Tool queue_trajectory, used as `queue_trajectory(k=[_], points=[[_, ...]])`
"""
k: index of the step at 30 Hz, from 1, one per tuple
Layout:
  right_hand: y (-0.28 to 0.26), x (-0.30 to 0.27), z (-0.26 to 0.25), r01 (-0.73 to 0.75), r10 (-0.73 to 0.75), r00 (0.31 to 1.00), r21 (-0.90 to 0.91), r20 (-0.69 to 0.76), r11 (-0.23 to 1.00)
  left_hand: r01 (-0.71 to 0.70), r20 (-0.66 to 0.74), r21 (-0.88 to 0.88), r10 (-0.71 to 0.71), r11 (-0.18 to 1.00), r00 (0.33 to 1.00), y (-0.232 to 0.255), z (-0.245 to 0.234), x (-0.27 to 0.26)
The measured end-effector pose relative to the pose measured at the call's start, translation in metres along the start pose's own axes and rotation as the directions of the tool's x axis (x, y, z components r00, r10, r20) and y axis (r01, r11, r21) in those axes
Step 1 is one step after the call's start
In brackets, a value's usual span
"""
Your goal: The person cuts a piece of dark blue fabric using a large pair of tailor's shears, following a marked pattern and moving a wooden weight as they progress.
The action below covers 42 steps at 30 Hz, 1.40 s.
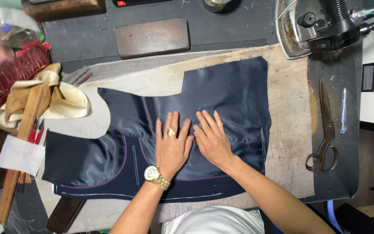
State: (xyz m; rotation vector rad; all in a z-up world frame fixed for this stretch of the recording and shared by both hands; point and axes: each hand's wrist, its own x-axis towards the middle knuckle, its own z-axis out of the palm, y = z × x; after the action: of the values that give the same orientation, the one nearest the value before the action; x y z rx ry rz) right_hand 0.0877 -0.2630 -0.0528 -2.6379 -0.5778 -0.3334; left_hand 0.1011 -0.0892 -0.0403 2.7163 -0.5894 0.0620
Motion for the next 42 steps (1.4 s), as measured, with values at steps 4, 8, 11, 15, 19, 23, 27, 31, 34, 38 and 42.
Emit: queue_trajectory(k=[4,8,11,15,19,23,27,31,34,38,42], points=[[-0.001,-0.001,0.002,-0.006,0.007,0.999,0.013,-0.035,1.0,-0.076,-0.086,-0.001,0.076,0.997,0.993,-0.037,-0.042,0.078],[-0.002,0.006,-0.016,0.005,-0.007,0.998,0.021,0.069,1.0,-0.061,0.037,0.111,0.057,0.992,0.998,-0.089,-0.058,0.174],[-0.001,0.006,-0.016,0.017,-0.015,0.997,-0.025,0.07,1.0,-0.147,0.313,0.214,0.075,0.966,0.947,-0.127,-0.047,0.228],[-0.001,0.004,-0.011,0.009,-0.008,0.999,-0.036,0.05,0.999,-0.307,0.351,0.198,0.225,0.931,0.909,-0.138,-0.06,0.246],[-0.002,0.0,0.001,-0.04,0.042,0.996,0.027,-0.081,0.999,-0.545,0.3,0.156,0.486,0.824,0.821,-0.101,-0.082,0.219],[-0.002,-0.001,0.0,-0.033,0.034,0.997,0.015,-0.073,0.999,-0.639,0.495,0.115,0.514,0.76,0.7,-0.057,-0.087,0.182],[0.004,-0.001,0.001,0.003,0.001,0.996,0.047,-0.09,0.999,-0.621,0.481,0.263,0.457,0.739,0.748,-0.057,-0.067,0.165],[0.008,-0.004,0.008,0.124,-0.127,0.984,-0.028,-0.124,0.992,-0.353,0.29,0.174,0.295,0.919,0.91,-0.035,-0.083,0.104],[-0.01,-0.008,-0.012,0.168,-0.163,0.977,0.024,-0.134,0.985,-0.161,0.013,0.045,0.16,0.986,0.987,-0.048,-0.1,0.015],[-0.022,-0.06,-0.047,0.195,-0.178,0.977,0.149,-0.117,0.969,0.31,-0.251,-0.017,-0.305,0.95,0.919,-0.101,-0.145,-0.124],[-0.018,-0.137,-0.063,0.164,-0.157,0.983,0.065,-0.094,0.984,0.468,-0.02,0.151,-0.47,0.871,0.882,-0.159,-0.125,-0.265]])
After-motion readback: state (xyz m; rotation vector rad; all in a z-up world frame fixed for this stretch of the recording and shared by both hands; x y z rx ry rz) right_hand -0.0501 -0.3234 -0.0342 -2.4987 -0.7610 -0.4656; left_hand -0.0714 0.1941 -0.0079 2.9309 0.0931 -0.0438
